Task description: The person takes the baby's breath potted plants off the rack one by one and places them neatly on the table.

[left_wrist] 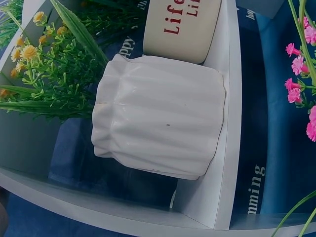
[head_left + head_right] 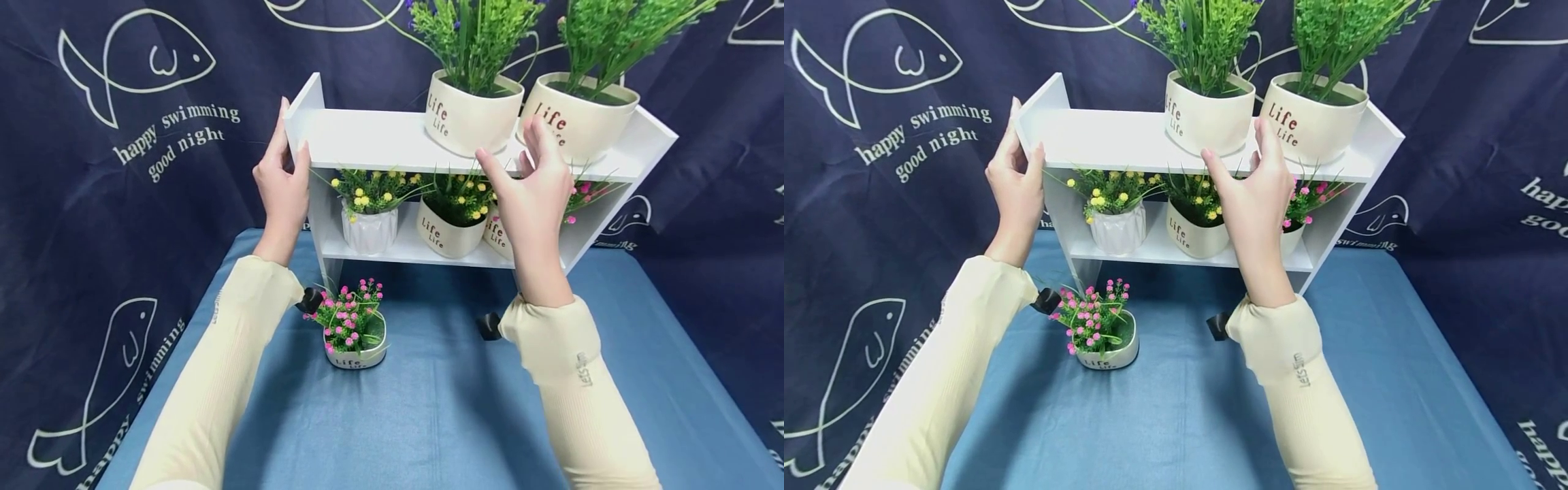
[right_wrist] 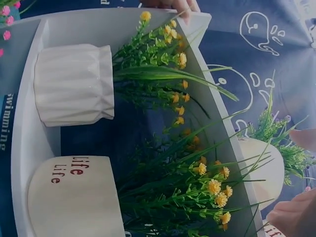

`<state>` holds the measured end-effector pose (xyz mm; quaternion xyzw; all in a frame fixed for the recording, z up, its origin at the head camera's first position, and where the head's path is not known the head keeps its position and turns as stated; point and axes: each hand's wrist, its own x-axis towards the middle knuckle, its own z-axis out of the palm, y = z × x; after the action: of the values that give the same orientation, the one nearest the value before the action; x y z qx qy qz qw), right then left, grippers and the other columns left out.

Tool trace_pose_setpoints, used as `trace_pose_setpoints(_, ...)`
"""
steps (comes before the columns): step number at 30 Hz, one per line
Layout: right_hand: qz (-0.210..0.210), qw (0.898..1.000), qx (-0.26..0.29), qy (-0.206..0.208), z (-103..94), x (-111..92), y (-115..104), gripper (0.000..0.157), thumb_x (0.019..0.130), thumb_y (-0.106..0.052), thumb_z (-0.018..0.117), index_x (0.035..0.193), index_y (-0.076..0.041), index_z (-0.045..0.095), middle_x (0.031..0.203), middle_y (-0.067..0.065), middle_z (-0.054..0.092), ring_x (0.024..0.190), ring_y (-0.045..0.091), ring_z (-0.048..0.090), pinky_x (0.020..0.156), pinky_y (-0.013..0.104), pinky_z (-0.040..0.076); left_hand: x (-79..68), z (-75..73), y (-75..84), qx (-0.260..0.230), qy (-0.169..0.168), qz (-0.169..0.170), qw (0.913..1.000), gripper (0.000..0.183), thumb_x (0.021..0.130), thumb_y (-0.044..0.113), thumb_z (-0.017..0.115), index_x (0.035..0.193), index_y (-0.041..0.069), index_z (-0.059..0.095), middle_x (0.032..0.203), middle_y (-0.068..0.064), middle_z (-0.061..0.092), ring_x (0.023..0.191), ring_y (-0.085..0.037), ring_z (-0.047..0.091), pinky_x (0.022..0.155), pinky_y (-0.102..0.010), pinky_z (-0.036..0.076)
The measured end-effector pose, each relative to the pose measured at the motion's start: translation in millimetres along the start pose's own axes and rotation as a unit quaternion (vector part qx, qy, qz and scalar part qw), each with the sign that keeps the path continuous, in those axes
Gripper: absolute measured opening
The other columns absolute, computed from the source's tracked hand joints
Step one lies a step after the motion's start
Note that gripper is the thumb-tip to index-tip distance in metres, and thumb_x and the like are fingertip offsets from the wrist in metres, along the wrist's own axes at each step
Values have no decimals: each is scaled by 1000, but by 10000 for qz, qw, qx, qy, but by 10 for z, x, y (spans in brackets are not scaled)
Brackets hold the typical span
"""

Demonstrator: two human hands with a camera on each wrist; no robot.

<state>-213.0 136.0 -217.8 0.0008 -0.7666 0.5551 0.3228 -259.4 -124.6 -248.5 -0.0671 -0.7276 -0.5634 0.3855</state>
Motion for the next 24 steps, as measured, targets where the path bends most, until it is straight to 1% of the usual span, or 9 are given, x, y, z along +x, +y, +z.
trace_pose_setpoints(3,140,9999,-65,-59,30,51,-1,79,81,-24,79,147,-8,39,151,7,44,138,8,42,112,18,37,10,3,-25,-23,6,12,10000,51,96,5,55,144,17,47,143,-1,54,126,-7,56,100,-27,50)
trace_pose_setpoints(9,300,9981,-533,-116,66,153,-12,86,81,-32,78,151,-10,33,155,6,38,141,8,38,114,16,32,27,8,-64,0,16,-22,10000,51,96,5,55,144,19,47,143,0,53,126,-6,55,100,-25,50)
trace_pose_setpoints(11,242,9975,-654,-122,71,202,-27,81,81,-33,78,147,-8,39,154,6,38,141,9,38,114,16,32,29,8,-67,14,7,-41,10000,51,96,5,55,145,19,46,143,0,53,126,-6,55,101,-25,50)
trace_pose_setpoints(13,171,9971,-733,-143,73,252,-47,72,81,-34,78,139,-6,46,153,7,40,140,9,39,114,16,32,30,7,-62,-3,7,-44,10000,52,96,5,55,145,19,46,143,0,53,126,-6,55,101,-25,50)
trace_pose_setpoints(16,157,9963,-821,-218,75,317,-74,65,80,-36,78,129,-3,51,152,7,41,140,8,38,114,16,31,35,3,-51,-32,-3,-36,10000,52,96,5,55,145,19,46,144,0,53,126,-6,55,101,-26,50)
trace_pose_setpoints(19,269,9956,-818,-360,77,360,-80,69,81,-37,77,135,-6,48,153,7,40,141,8,37,116,15,28,36,0,-44,-11,-5,-29,10000,52,96,5,55,145,20,46,144,1,53,126,-6,55,101,-26,50)
trace_pose_setpoints(22,389,9945,-834,-500,94,390,-70,74,81,-37,76,142,-10,44,152,6,43,141,7,37,117,15,26,40,4,-67,-5,-14,-19,10000,52,96,5,55,145,19,46,144,1,52,127,-6,54,101,-25,50)
trace_pose_setpoints(24,372,9934,-953,-524,115,407,-68,70,81,-39,76,138,-11,47,147,4,49,138,7,42,115,16,29,49,12,-108,-20,-10,-1,10000,52,95,5,55,144,19,47,144,1,52,127,-6,54,101,-24,50)
